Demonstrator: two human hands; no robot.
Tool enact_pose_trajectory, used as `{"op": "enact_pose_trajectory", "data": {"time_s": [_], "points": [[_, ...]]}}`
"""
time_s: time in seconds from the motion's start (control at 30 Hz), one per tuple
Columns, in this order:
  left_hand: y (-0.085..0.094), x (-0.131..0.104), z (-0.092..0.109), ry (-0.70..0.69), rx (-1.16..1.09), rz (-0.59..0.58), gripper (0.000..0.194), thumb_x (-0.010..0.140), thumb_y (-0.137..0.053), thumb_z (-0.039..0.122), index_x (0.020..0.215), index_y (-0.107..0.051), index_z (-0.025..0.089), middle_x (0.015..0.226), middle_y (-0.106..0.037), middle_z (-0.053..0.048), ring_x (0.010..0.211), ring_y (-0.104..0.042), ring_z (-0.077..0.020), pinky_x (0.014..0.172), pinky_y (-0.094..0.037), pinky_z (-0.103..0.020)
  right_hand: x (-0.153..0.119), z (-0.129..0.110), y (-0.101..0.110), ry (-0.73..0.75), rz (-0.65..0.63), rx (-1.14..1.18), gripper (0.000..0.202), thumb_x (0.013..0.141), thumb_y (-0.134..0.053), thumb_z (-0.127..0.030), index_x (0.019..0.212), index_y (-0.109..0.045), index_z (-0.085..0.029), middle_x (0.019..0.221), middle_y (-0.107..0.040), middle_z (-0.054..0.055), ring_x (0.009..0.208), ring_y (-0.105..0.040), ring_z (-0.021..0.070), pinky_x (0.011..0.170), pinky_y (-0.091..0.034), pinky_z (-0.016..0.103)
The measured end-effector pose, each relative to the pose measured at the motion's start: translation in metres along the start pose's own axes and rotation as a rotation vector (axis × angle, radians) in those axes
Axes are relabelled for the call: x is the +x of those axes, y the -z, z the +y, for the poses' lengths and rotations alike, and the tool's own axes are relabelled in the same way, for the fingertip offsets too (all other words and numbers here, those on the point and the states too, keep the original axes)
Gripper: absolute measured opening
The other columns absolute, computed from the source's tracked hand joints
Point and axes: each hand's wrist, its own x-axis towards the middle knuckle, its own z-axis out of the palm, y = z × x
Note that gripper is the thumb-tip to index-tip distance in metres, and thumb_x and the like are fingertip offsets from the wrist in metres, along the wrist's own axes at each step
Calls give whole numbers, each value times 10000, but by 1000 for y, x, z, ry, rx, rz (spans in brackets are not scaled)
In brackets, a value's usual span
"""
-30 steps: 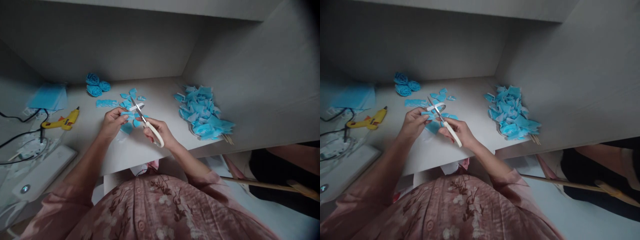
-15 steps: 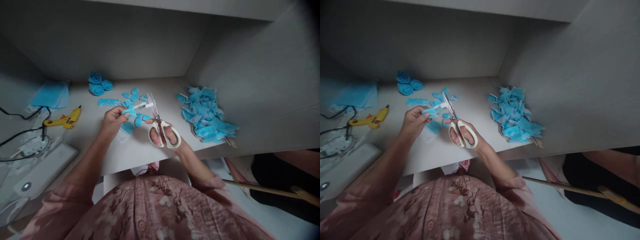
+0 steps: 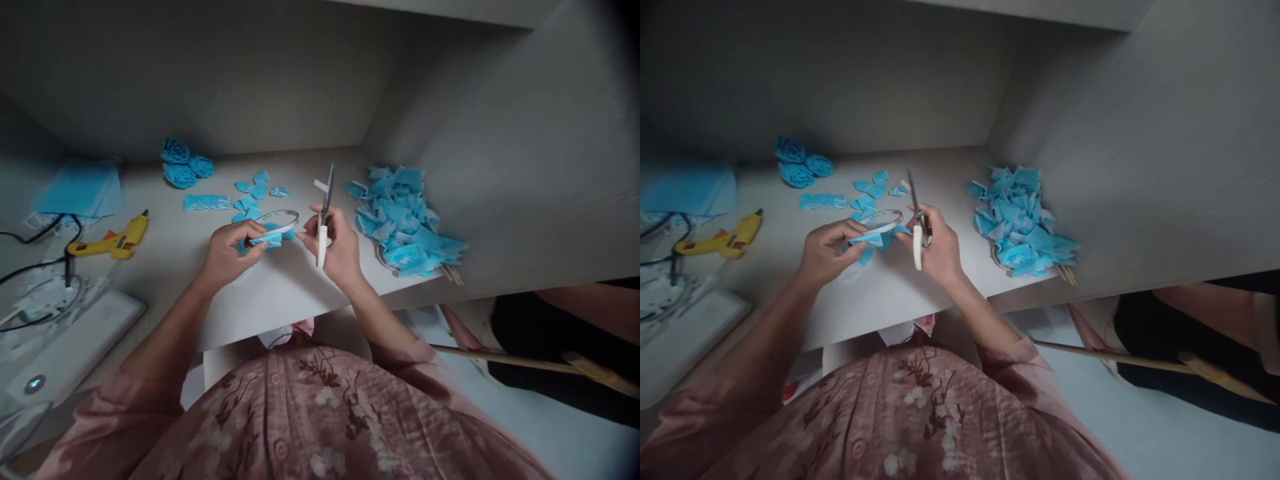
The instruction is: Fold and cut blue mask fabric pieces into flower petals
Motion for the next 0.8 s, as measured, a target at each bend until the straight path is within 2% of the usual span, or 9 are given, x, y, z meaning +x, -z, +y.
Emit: {"op": "enact_pose_trajectory", "data": {"time_s": [0.13, 0.37, 0.6, 0.7, 0.8], "points": [[-3, 0, 5, -104, 118, -29, 78, 822, -705, 162, 751, -696, 194, 807, -789, -46, 736, -718, -160, 626, -490, -249, -2, 4, -7, 107, 11, -161, 394, 911, -729, -423, 1241, -594, -256, 967, -760, 5, 845, -710, 170, 817, -554, 325], [-3, 1, 5, -133, 116, -51, 89, 824, -696, 146, 750, -682, 194, 810, -791, -50, 732, -727, -163, 618, -501, -247, 2, 15, -5, 143, 41, -256, 367, 908, -617, -289, 1272, -605, -248, 974, -761, 16, 831, -711, 174, 804, -551, 333], [4, 1, -4, -51, 29, -31, 90, 832, -715, 161, 754, -705, 206, 800, -776, -36, 714, -695, -158, 630, -494, -275, 13, 7, 8, -59, 18, 39, 424, 796, -735, -306, 1197, -609, -245, 844, -674, -36, 757, -647, 137, 744, -524, 307], [7, 3, -10, 21, -61, -4, 106, 823, -738, 204, 728, -692, 211, 769, -749, -34, 722, -690, -174, 660, -510, -309, 17, 5, 15, -111, -13, 170, 477, 773, -813, -391, 1174, -593, -256, 808, -627, -54, 699, -597, 124, 706, -516, 303], [8, 4, -12, 68, -145, 39, 123, 806, -767, 236, 713, -689, 218, 764, -736, -31, 733, -682, -178, 690, -523, -328, 17, 6, 17, -150, -95, 302, 531, 774, -844, -541, 1157, -601, -265, 813, -570, -53, 657, -520, 105, 636, -467, 279]]}}
